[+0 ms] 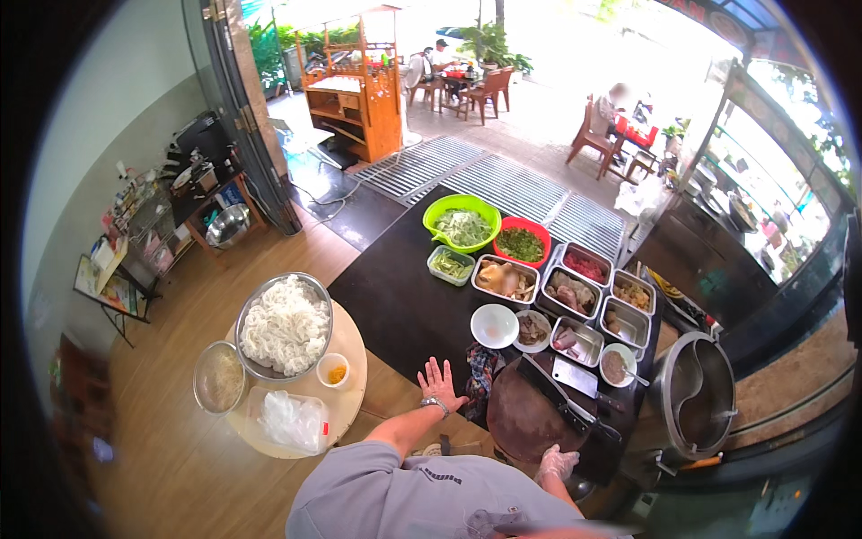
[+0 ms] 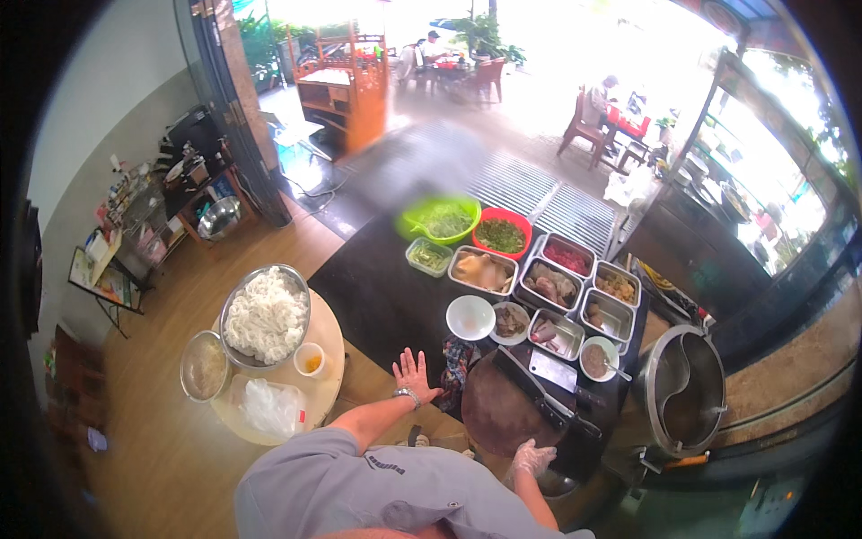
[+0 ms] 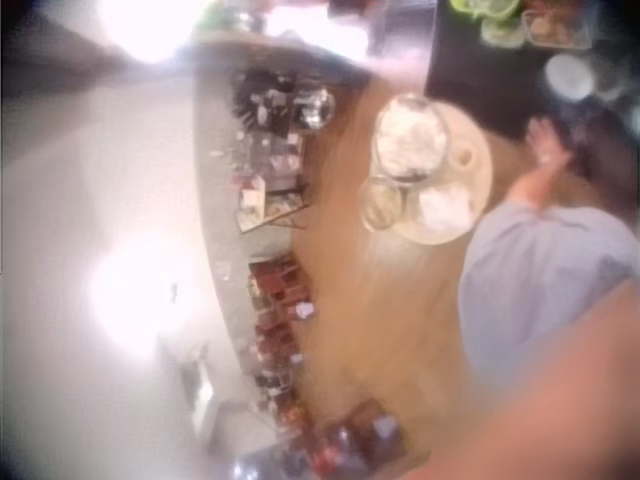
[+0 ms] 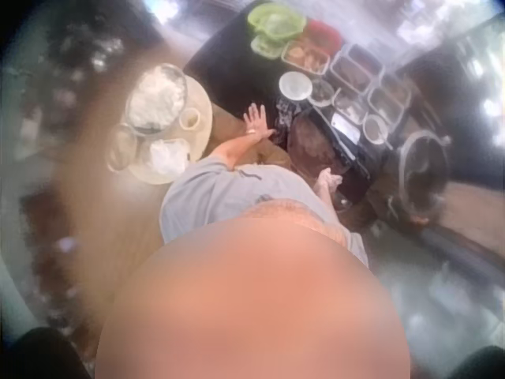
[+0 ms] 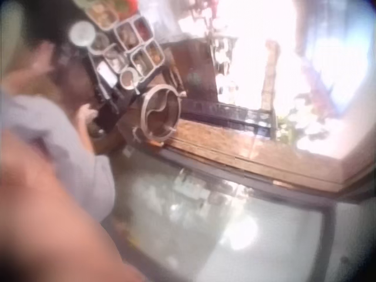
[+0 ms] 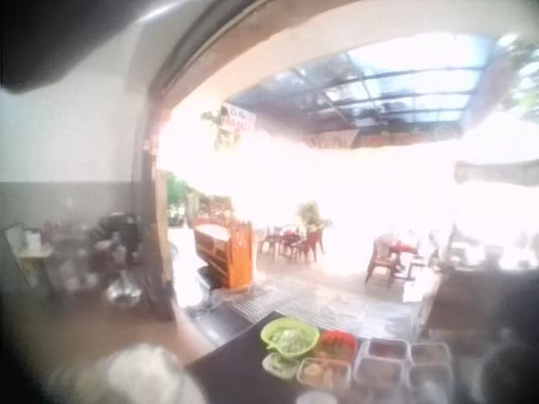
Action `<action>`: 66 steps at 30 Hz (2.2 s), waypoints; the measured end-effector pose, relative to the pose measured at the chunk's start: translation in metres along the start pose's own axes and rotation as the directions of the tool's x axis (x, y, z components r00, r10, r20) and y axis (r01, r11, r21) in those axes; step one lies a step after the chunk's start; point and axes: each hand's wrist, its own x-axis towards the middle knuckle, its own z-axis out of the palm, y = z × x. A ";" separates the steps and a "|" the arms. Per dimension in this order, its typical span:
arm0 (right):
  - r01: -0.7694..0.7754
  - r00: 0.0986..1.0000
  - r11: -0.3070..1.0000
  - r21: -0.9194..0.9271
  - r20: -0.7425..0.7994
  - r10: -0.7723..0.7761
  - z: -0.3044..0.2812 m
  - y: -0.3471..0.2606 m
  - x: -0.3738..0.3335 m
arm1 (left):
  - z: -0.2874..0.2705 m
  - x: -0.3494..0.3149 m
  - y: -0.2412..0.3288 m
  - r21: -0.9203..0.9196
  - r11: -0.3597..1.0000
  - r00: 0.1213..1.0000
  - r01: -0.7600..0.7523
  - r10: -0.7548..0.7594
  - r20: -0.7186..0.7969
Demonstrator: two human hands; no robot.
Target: The person assembles bowls of noodle soup by placing noodles, sliced meat, and vegetables into bowls, then ladles broth over the ingredients. The person hands the completed bowls to a coworker for serving.
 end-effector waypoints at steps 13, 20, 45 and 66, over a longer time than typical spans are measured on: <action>-0.184 0.918 0.937 0.296 -0.289 0.272 0.024 -0.069 -0.014 | -0.027 0.046 -0.088 -0.100 0.965 0.938 0.244 -0.209 0.277; -0.035 0.828 0.982 0.185 -0.545 0.132 0.044 -0.055 -0.008 | -0.017 0.050 -0.078 0.034 0.990 0.889 0.134 -0.135 0.437; -0.108 0.868 0.985 0.131 -0.471 0.158 0.027 -0.065 -0.013 | -0.021 0.052 -0.073 0.071 0.988 0.858 0.140 -0.157 0.489; -0.096 0.857 0.985 0.141 -0.492 0.154 0.032 -0.065 -0.012 | -0.011 0.056 -0.080 0.140 0.988 0.849 0.062 -0.126 0.513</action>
